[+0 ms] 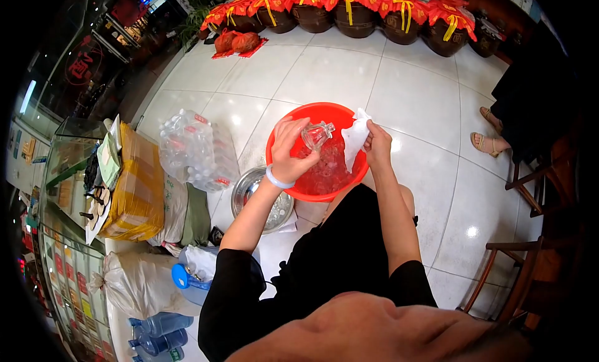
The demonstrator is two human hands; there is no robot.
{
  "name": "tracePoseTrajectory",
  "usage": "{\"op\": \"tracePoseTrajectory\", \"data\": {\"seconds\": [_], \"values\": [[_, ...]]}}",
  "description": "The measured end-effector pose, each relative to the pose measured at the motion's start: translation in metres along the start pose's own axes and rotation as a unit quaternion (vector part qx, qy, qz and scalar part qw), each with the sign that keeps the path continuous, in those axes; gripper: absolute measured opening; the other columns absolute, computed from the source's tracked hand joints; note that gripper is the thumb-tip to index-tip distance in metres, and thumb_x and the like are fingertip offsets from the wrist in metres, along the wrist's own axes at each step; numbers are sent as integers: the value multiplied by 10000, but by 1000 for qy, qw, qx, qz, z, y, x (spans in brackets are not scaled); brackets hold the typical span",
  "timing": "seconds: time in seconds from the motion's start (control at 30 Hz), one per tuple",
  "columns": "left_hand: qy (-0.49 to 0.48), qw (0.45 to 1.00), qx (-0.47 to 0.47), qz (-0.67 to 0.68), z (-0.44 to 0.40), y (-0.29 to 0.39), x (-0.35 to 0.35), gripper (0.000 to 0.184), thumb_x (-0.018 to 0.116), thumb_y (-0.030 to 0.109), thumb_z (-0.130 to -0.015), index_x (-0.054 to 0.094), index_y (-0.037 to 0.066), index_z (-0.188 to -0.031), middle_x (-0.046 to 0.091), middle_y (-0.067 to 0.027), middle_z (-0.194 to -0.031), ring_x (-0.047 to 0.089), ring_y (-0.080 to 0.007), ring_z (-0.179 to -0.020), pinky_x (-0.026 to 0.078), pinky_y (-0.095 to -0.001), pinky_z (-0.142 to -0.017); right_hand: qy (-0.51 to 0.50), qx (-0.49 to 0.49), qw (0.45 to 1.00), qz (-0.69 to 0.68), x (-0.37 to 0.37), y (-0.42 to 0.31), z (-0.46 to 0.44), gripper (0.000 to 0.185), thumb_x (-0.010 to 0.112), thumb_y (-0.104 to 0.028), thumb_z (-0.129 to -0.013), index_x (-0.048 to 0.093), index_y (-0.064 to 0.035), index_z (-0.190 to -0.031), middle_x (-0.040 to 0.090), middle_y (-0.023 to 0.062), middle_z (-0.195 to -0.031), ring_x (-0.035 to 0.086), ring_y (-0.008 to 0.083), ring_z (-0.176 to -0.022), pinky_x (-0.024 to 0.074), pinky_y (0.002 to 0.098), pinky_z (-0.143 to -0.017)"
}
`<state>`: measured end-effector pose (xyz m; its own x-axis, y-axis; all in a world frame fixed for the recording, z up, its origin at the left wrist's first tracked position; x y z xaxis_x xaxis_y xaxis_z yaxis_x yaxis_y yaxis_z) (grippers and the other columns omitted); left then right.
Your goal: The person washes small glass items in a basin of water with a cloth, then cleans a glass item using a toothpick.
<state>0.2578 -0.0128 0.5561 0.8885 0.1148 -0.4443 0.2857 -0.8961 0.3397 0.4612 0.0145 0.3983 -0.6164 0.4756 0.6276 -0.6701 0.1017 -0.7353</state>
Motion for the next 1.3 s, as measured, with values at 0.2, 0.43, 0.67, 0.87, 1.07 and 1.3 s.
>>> {"op": "tracePoseTrajectory", "data": {"seconds": [0.2, 0.43, 0.67, 0.87, 1.07, 1.3], "values": [[19, 998, 31, -50, 3, 5, -2, 444, 642, 7, -572, 534, 14, -1002, 582, -101, -947, 548, -258, -872, 383, -403, -841, -4, -2, 1000, 2, -3, 3, -4, 163, 536, -170, -832, 552, -11, -798, 434, -46, -566, 322, 41, -457, 240, 195, -418], [32, 634, -481, 604, 42, -66, 43, 341, 452, 371, -808, 540, 76, -956, 592, -83, -807, 545, -192, -782, 395, -426, -853, -7, -4, 1000, 9, -2, 0, -1, 162, 539, -176, -831, 551, -19, -793, 444, -43, -561, 321, 44, -449, 237, 198, -408], [73, 443, -590, 671, 57, -56, 56, 363, 460, 424, -791, 559, 89, -889, 608, -65, -766, 528, -219, -750, 339, -479, -895, -18, 4, 1000, 8, -5, 3, -3, 153, 550, -161, -813, 561, -9, -800, 508, -22, -604, 377, 42, -458, 242, 193, -412], [104, 390, -616, 676, 57, -47, 57, 360, 443, 429, -798, 571, 94, -831, 605, -57, -733, 486, -223, -677, 329, -464, -905, -34, 1, 999, -2, -4, 7, -7, 159, 551, -167, -815, 558, -10, -796, 500, -32, -592, 379, 38, -454, 243, 193, -404], [-44, 401, -407, 819, 49, -44, 59, 519, 305, 557, -827, 522, 116, -660, 416, 17, -424, 387, -149, -575, 314, -364, -880, -13, -6, 1000, 9, -3, 5, -5, 169, 554, -166, -812, 571, 2, -812, 505, -23, -598, 379, 40, -454, 244, 189, -405], [-92, 405, -327, 849, 49, -37, 53, 578, 205, 564, -852, 497, 130, -606, 317, 38, -338, 403, -110, -551, 313, -267, -765, -11, -6, 1000, 10, -4, 5, -5, 193, 556, -165, -813, 573, 25, -838, 480, -28, -592, 350, 43, -466, 243, 195, -419]]}}
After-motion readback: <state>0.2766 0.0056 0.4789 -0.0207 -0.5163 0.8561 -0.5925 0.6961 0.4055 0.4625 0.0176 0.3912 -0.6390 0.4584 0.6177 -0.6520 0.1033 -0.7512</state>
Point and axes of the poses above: each hand's wrist, its own z-axis away from the middle knuckle, its own x-axis out of the palm, y = z × x, the point moved 7 cm from there along -z, towards the middle knuckle
